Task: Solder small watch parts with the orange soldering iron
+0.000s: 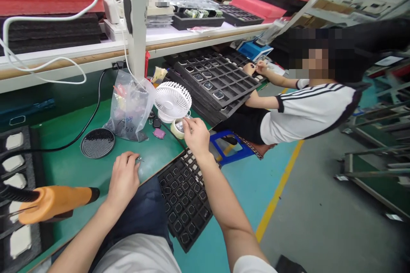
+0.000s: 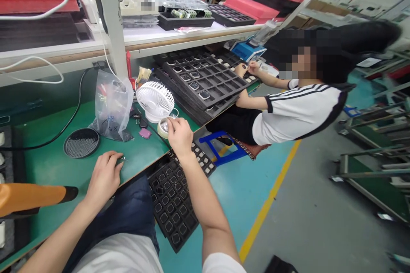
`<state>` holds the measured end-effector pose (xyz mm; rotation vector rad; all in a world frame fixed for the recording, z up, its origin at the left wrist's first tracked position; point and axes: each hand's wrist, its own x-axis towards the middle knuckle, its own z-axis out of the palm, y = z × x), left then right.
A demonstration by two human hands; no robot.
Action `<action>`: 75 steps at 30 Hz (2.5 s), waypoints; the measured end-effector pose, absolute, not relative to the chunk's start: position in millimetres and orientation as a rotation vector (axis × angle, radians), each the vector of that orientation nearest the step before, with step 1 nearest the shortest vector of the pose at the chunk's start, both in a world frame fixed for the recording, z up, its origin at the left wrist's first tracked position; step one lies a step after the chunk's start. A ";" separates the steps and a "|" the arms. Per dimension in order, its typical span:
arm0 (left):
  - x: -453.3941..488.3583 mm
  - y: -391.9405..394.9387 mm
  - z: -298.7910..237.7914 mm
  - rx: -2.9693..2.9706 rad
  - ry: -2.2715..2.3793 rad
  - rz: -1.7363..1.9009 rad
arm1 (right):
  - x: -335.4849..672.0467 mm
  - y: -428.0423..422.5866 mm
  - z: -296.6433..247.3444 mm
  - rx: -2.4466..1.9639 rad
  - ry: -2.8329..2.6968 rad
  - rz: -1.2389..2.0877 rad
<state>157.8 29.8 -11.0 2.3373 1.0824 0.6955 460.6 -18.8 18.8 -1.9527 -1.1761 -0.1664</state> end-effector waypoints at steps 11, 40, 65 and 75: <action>154.5 41.8 -9.0 2.261 0.959 0.715 | 334.8 -44.6 -3.7 -1.631 -1.712 0.208; 117.8 -11.1 46.1 1.762 0.938 1.023 | 298.5 -65.3 37.4 -1.248 -1.535 0.346; 52.4 19.6 111.3 1.270 1.073 0.949 | 232.1 -75.8 23.9 -1.230 -1.054 0.614; 70.7 17.9 146.8 1.139 0.960 0.999 | 227.3 -62.7 64.8 -1.043 -1.046 0.408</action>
